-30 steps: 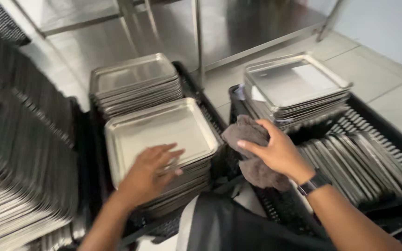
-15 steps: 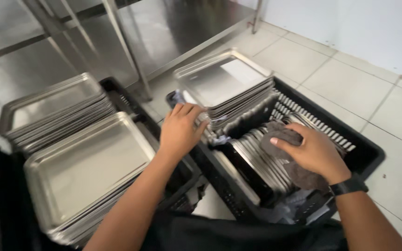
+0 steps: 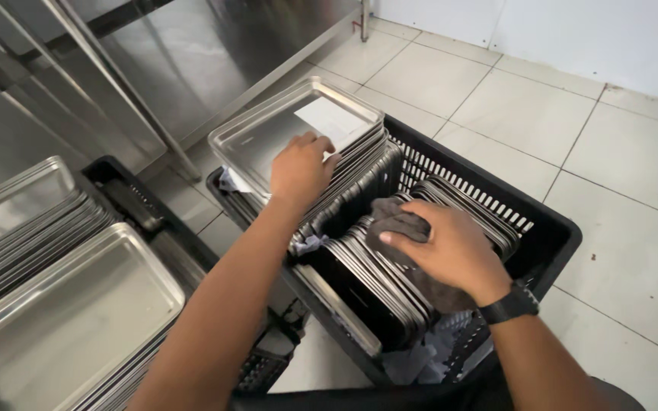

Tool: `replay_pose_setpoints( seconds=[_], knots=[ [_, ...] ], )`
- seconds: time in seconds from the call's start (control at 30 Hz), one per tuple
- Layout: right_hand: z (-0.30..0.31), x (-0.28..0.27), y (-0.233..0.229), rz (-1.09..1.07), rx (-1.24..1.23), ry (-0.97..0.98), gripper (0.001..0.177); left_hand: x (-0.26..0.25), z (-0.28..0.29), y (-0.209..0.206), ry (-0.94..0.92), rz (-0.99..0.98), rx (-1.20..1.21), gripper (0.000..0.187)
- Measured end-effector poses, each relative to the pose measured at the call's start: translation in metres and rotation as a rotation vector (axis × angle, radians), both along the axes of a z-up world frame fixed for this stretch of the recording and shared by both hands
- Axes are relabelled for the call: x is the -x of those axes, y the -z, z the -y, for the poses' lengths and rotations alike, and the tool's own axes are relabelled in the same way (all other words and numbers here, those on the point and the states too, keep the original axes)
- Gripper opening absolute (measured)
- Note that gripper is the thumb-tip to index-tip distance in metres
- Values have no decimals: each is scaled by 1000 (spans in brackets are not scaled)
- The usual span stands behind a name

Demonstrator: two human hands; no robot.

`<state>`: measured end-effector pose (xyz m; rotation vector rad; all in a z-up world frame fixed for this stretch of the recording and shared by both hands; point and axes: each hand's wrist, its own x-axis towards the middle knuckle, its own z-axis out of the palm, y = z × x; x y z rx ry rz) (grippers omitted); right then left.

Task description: The person wipes multiple stainless steel trays with a cloth, one at a time, then stacks them in a black plastic basket. The person occasionally removes small white paper pieces from the trays before wiping. The process repeats for many trays throughout the clip.

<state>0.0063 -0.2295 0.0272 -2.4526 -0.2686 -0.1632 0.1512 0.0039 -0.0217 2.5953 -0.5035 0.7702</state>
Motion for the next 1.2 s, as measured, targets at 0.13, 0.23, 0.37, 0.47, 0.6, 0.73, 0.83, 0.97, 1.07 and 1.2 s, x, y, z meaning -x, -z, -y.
replay_pose_setpoints(
  seconds=[0.13, 0.23, 0.37, 0.47, 0.6, 0.73, 0.83, 0.97, 1.07, 1.2],
  knots=[
    [-3, -7, 1, -26, 12, 29, 53, -22, 19, 5, 9, -2, -75, 14],
    [0, -10, 1, -116, 31, 65, 52, -25, 25, 7, -21, 37, -166, 18],
    [3, -13, 3, -41, 9, 37, 50, -23, 24, -4, -70, 130, -290, 25],
    [6, -14, 4, -16, -13, 46, 50, -28, 23, -24, -117, 43, -343, 29],
    [8, -10, 7, 17, -26, 45, 49, -27, 15, -46, -64, 22, -295, 33],
    [11, -11, 7, 53, -45, 26, 48, -15, 11, -54, 49, -32, -520, 27],
    [13, -10, 8, 11, -37, 41, 46, -6, 11, -55, 86, -66, -625, 37],
    [16, -10, 7, -43, -25, 51, 43, -4, 10, -56, 142, -67, -597, 38],
    [16, -12, 7, -55, -26, 35, 41, -7, 9, -53, 173, -58, -575, 44],
    [17, -13, 8, -39, -51, 13, 40, -15, 12, -49, 172, -75, -589, 35]
  ],
)
